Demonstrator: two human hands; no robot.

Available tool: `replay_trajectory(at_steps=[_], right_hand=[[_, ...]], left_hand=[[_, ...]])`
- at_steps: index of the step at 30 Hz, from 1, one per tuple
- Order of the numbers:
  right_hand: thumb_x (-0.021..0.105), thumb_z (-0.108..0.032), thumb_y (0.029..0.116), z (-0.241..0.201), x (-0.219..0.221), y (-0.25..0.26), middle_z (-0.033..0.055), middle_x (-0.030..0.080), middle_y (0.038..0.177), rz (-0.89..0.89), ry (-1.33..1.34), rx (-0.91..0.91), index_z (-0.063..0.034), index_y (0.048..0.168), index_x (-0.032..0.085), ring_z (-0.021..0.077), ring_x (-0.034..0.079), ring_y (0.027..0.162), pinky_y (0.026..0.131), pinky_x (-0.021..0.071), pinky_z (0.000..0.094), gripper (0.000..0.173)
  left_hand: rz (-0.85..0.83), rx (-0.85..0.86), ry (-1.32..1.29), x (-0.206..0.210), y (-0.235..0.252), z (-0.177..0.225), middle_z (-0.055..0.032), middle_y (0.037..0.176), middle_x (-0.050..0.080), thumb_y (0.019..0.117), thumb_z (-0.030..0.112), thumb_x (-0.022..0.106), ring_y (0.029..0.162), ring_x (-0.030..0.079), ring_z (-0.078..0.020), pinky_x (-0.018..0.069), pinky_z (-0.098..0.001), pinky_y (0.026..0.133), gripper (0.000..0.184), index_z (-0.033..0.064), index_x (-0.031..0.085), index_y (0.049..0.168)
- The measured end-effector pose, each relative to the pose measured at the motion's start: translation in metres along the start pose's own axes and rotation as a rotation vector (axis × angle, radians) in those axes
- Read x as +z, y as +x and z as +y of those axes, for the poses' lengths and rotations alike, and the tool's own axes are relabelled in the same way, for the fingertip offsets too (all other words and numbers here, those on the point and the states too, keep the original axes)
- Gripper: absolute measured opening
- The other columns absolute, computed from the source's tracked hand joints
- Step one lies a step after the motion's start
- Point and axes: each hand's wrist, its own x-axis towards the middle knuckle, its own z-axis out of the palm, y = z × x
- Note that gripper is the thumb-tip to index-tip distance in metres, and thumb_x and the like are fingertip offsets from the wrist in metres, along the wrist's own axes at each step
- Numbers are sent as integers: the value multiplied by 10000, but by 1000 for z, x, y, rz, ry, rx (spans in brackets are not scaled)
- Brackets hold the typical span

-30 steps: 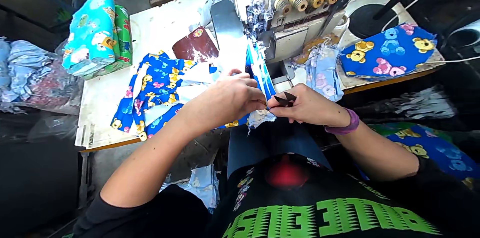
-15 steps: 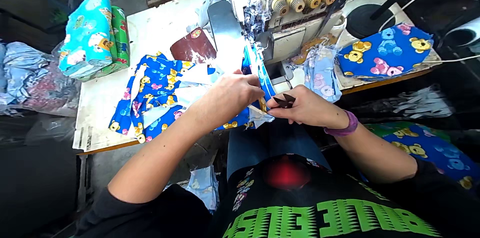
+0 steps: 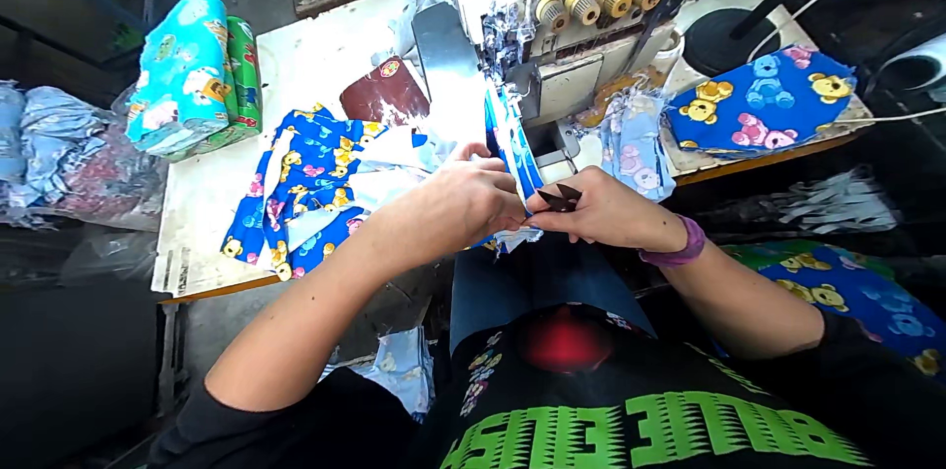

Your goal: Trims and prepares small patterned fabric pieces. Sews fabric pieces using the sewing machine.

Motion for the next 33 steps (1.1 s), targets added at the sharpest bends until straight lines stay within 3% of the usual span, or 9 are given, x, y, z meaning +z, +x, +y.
replay_trajectory(at_steps=[3,7,9,13,19,24,27,30,33], right_hand=[[686,-89,968,-3,1,0,-49,607,631,-9,-15,3,-31,937,746,-60,491,470,445,410,105,89],[658,-97,961,-1,-1,0,-73,578,601,-8,-48,-111,-46,873,730,-83,483,478,449,408,92,124],[625,-70,921,1,0,1,-83,580,623,13,-52,-219,-49,842,726,-100,473,506,468,399,80,130],[605,-59,876,6,-9,2,64,688,1133,61,-196,-310,-26,903,755,-42,554,714,601,470,119,156],[768,-169,879,12,0,9,13,683,806,267,-326,-310,-68,938,774,52,559,639,575,461,211,117],[780,-125,862,7,2,15,-11,694,793,289,-220,-367,-66,898,778,-25,550,631,565,447,127,70],[720,-146,949,-6,-14,27,29,755,988,328,-141,-370,-40,1121,753,-14,621,662,578,515,149,205],[596,-111,1034,-17,-37,51,54,753,1139,461,-166,-486,-11,1246,700,-42,627,667,564,513,135,257],[584,-89,1033,-24,-47,78,106,748,1086,423,-247,-596,16,1213,712,16,645,689,608,537,168,245]], left_hand=[[2,-60,45,-3,0,-1,-31,855,718,1007,160,590,926,704,-209,396,-529,1092,193,105,757,928],[21,-63,130,-2,3,2,-66,902,681,1007,119,580,923,671,-254,464,-501,976,230,106,767,1140],[27,-49,110,-2,6,0,-76,931,655,995,117,591,932,643,-258,461,-483,925,200,107,780,1059],[-14,-52,-35,-3,5,-12,-71,1049,693,1012,163,554,1115,647,-251,394,-549,1110,213,87,733,925],[-61,-180,35,-14,1,-11,-29,806,642,963,207,643,867,655,-220,386,-582,983,149,119,754,917],[-54,-194,31,-20,-2,-15,-13,776,627,966,249,634,833,642,-203,359,-588,994,188,140,777,911],[31,-209,-39,-40,-5,-25,-51,855,658,948,218,635,932,630,-248,349,-594,992,186,111,783,917],[153,-355,-170,-81,-13,-39,-22,1058,642,962,226,621,1001,609,-67,515,-270,878,190,89,752,954],[299,-441,-355,-100,-17,-53,80,997,575,946,178,604,916,572,69,493,-81,753,127,121,693,874]])
